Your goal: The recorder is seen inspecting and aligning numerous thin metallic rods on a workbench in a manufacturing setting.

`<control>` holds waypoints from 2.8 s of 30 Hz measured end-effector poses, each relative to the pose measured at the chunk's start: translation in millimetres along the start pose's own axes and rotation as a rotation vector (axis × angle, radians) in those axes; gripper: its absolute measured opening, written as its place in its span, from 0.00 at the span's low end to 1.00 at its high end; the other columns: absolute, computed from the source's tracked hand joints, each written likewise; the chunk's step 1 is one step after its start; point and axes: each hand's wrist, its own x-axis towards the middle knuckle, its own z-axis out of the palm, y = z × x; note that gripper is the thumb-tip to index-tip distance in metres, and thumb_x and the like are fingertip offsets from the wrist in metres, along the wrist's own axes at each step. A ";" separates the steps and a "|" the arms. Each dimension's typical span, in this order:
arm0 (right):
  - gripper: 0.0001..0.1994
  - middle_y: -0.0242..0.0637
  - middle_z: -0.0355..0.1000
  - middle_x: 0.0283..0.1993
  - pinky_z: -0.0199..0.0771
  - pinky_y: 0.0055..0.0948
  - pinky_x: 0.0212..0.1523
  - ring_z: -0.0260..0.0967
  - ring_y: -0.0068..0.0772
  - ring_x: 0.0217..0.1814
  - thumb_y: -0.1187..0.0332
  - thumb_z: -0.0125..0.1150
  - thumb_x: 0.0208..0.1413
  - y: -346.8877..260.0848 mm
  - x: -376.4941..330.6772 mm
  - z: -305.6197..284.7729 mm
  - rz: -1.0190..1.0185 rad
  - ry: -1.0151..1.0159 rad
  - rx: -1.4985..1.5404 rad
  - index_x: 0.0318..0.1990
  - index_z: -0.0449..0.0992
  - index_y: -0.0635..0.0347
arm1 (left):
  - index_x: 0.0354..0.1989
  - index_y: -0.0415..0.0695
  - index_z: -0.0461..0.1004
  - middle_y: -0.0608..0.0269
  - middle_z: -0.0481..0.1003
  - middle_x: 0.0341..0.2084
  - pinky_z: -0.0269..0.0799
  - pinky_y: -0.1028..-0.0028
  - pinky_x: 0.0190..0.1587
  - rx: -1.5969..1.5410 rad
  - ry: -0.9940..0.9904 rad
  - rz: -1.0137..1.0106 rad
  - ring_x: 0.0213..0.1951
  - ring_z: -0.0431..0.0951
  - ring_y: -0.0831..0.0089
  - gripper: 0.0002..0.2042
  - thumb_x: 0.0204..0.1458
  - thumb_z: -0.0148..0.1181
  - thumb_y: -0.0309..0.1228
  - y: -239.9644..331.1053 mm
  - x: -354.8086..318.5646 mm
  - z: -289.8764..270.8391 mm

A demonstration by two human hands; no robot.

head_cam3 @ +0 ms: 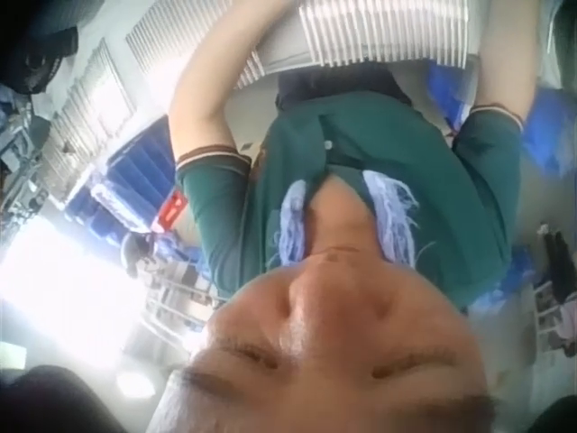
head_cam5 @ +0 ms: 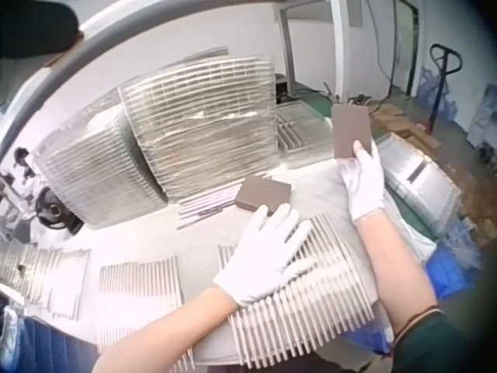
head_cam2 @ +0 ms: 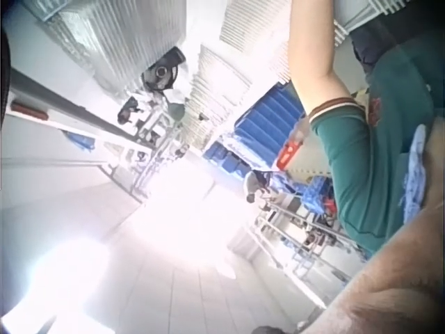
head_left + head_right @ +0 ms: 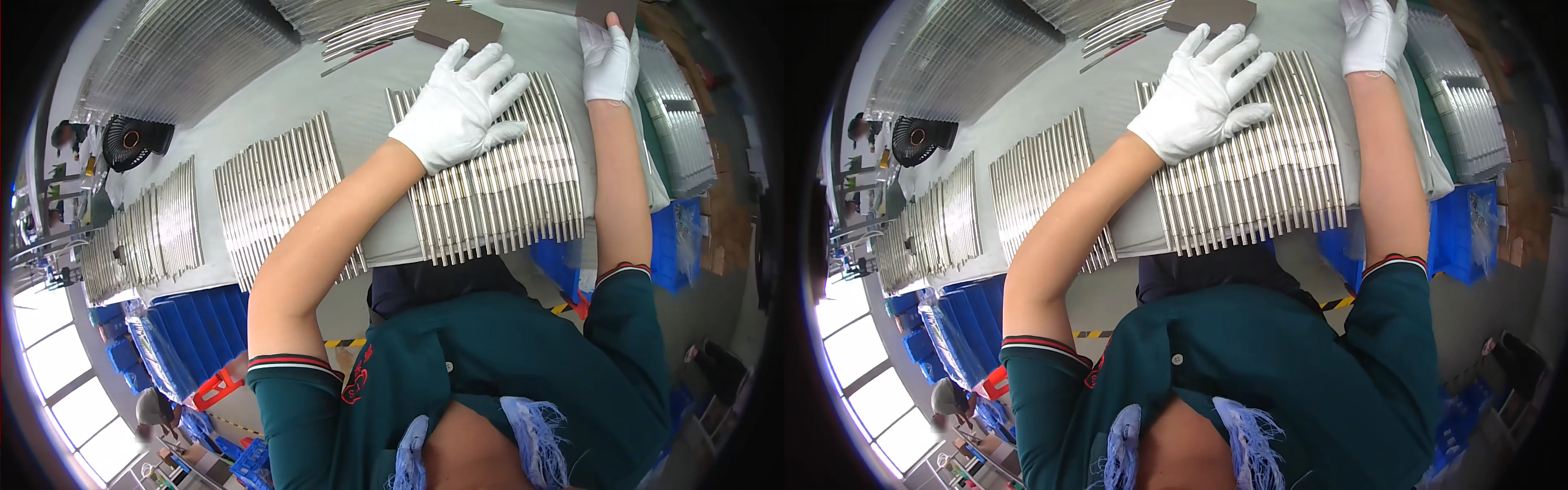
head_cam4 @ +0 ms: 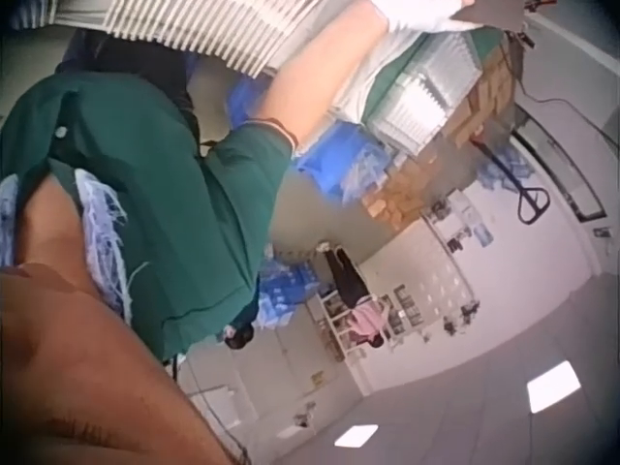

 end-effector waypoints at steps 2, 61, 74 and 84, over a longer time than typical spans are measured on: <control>0.25 0.34 0.71 0.57 0.72 0.27 0.53 0.70 0.30 0.55 0.67 0.58 0.64 -7.2 -45.8 75.6 0.075 0.136 0.035 0.67 0.62 0.56 | 0.62 0.45 0.69 0.49 0.69 0.60 0.51 0.48 0.70 0.025 -0.022 -0.028 0.67 0.62 0.50 0.31 0.61 0.46 0.57 -10.7 -15.0 -3.8; 0.22 0.33 0.71 0.54 0.74 0.31 0.51 0.71 0.31 0.52 0.72 0.59 0.61 -20.3 -36.0 59.2 0.093 0.093 0.120 0.63 0.66 0.55 | 0.67 0.41 0.63 0.43 0.62 0.66 0.45 0.48 0.71 -0.015 -0.222 -0.011 0.70 0.56 0.46 0.30 0.66 0.39 0.51 -3.1 -12.8 -15.3; 0.26 0.35 0.68 0.57 0.72 0.30 0.51 0.69 0.32 0.53 0.74 0.59 0.62 -33.0 -25.0 32.5 0.221 -0.150 0.660 0.68 0.61 0.56 | 0.63 0.39 0.66 0.44 0.65 0.63 0.48 0.49 0.70 -0.142 -0.012 -0.060 0.69 0.57 0.48 0.29 0.63 0.44 0.50 51.6 69.5 53.7; 0.25 0.32 0.69 0.55 0.71 0.28 0.49 0.69 0.30 0.51 0.73 0.59 0.62 -35.0 -35.7 62.6 0.001 0.155 0.048 0.66 0.63 0.54 | 0.68 0.44 0.62 0.39 0.60 0.66 0.46 0.45 0.70 -0.041 -0.198 -0.018 0.70 0.55 0.44 0.32 0.63 0.42 0.55 32.9 21.5 13.1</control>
